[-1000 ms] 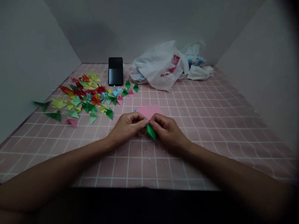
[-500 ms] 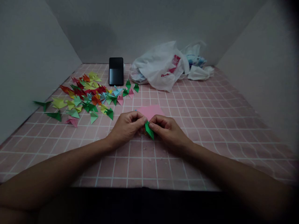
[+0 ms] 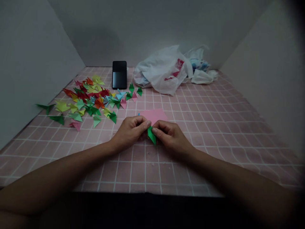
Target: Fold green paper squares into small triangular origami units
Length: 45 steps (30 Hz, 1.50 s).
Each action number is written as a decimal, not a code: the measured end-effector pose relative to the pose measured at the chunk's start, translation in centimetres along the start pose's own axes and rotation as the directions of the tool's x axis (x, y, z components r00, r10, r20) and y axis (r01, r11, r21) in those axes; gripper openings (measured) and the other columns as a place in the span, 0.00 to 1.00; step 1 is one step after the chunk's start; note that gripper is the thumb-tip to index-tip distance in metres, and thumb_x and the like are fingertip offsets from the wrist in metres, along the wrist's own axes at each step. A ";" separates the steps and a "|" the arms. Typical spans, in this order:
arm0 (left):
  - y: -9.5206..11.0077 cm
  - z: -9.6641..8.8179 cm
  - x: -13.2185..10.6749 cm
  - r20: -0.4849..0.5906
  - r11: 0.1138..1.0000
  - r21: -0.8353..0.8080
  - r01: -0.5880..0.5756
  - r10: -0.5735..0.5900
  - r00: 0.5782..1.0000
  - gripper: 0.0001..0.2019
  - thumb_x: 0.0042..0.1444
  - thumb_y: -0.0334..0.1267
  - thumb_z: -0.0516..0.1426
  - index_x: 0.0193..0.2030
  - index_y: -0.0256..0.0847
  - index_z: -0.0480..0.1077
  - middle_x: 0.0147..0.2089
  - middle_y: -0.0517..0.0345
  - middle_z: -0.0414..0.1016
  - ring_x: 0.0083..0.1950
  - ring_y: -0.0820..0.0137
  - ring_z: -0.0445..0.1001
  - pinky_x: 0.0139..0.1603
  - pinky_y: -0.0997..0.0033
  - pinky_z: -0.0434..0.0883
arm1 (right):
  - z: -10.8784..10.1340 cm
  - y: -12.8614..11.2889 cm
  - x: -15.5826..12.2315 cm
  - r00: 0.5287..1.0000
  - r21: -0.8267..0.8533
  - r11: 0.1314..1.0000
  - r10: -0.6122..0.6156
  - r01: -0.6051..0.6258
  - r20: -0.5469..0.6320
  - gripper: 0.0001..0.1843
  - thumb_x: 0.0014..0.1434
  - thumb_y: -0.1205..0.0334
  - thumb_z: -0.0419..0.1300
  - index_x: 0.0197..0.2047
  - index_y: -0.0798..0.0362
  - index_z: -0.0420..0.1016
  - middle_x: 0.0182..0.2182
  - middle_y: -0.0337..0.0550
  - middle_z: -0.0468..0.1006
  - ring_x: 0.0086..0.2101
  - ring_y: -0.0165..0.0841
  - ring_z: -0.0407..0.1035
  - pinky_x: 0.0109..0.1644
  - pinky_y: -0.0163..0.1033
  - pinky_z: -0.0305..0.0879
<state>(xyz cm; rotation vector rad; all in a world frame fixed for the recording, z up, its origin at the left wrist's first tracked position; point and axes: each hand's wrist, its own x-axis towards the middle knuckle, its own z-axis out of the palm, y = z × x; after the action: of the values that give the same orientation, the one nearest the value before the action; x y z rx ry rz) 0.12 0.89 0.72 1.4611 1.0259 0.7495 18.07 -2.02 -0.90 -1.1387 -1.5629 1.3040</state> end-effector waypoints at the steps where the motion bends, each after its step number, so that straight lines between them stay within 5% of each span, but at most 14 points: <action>1: 0.0 0.0 0.0 0.003 1.000 0.007 0.000 0.000 1.000 0.16 0.58 0.47 0.62 0.27 0.38 0.69 0.20 0.64 0.68 0.22 0.76 0.66 0.24 0.78 0.63 | 0.0 0.0 0.0 1.000 0.004 1.000 -0.002 0.002 -0.005 0.14 0.63 0.57 0.59 0.27 0.53 0.68 0.22 0.35 0.67 0.25 0.28 0.60 0.31 0.37 0.56; 5: -0.1 0.0 0.1 0.033 0.999 -0.044 -0.003 0.005 0.999 0.18 0.61 0.50 0.58 0.28 0.38 0.70 0.23 0.62 0.71 0.23 0.76 0.70 0.25 0.77 0.68 | 0.1 0.2 -0.1 0.999 0.049 0.999 0.009 -0.007 -0.041 0.14 0.63 0.57 0.59 0.27 0.52 0.67 0.21 0.34 0.68 0.24 0.28 0.61 0.29 0.37 0.56; 10: -0.2 0.1 0.3 0.071 0.993 -0.105 0.056 -0.048 0.996 0.11 0.51 0.42 0.65 0.34 0.38 0.70 0.28 0.63 0.72 0.24 0.77 0.69 0.25 0.78 0.69 | 0.1 0.5 -0.1 0.996 0.070 0.997 0.023 -0.017 -0.086 0.15 0.64 0.54 0.59 0.28 0.52 0.68 0.22 0.34 0.68 0.24 0.28 0.62 0.29 0.36 0.56; 21: -0.2 -0.1 0.4 0.105 0.992 -0.030 0.122 -0.119 0.987 0.10 0.48 0.41 0.64 0.31 0.38 0.70 0.26 0.62 0.72 0.24 0.76 0.69 0.25 0.77 0.67 | -0.1 0.0 0.2 0.995 0.117 0.991 0.076 -0.067 -0.070 0.15 0.63 0.53 0.61 0.28 0.52 0.68 0.21 0.34 0.69 0.23 0.27 0.63 0.28 0.35 0.59; 26: -0.2 -0.1 0.4 0.011 0.993 -0.076 0.087 -0.087 0.996 0.10 0.50 0.41 0.64 0.30 0.38 0.70 0.24 0.64 0.71 0.22 0.77 0.68 0.24 0.78 0.66 | -0.2 0.1 0.3 0.996 0.204 0.976 0.080 -0.070 -0.041 0.19 0.67 0.48 0.57 0.30 0.52 0.69 0.21 0.37 0.72 0.23 0.28 0.66 0.29 0.35 0.61; 32: -0.1 -0.2 0.4 -0.072 0.990 -0.136 0.035 -0.045 0.996 0.11 0.49 0.41 0.66 0.31 0.38 0.70 0.24 0.64 0.72 0.22 0.78 0.68 0.24 0.78 0.67 | -0.1 0.0 0.3 0.991 0.308 0.942 0.136 -0.134 0.016 0.12 0.60 0.53 0.65 0.37 0.52 0.69 0.23 0.34 0.74 0.22 0.27 0.66 0.28 0.34 0.63; 45: -0.6 -0.3 0.5 0.071 0.989 -0.132 0.058 -0.049 0.996 0.11 0.54 0.43 0.64 0.33 0.37 0.72 0.27 0.62 0.73 0.24 0.78 0.69 0.26 0.78 0.68 | 0.0 0.0 0.2 0.985 0.352 0.922 0.175 -0.162 -0.004 0.11 0.57 0.57 0.66 0.32 0.52 0.68 0.22 0.35 0.74 0.23 0.26 0.67 0.29 0.34 0.62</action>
<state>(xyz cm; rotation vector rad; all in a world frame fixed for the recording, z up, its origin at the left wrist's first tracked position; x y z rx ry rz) -0.01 1.43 0.10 1.3294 0.9415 0.7116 18.01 -1.86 -0.87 -1.0764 -1.1635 1.5933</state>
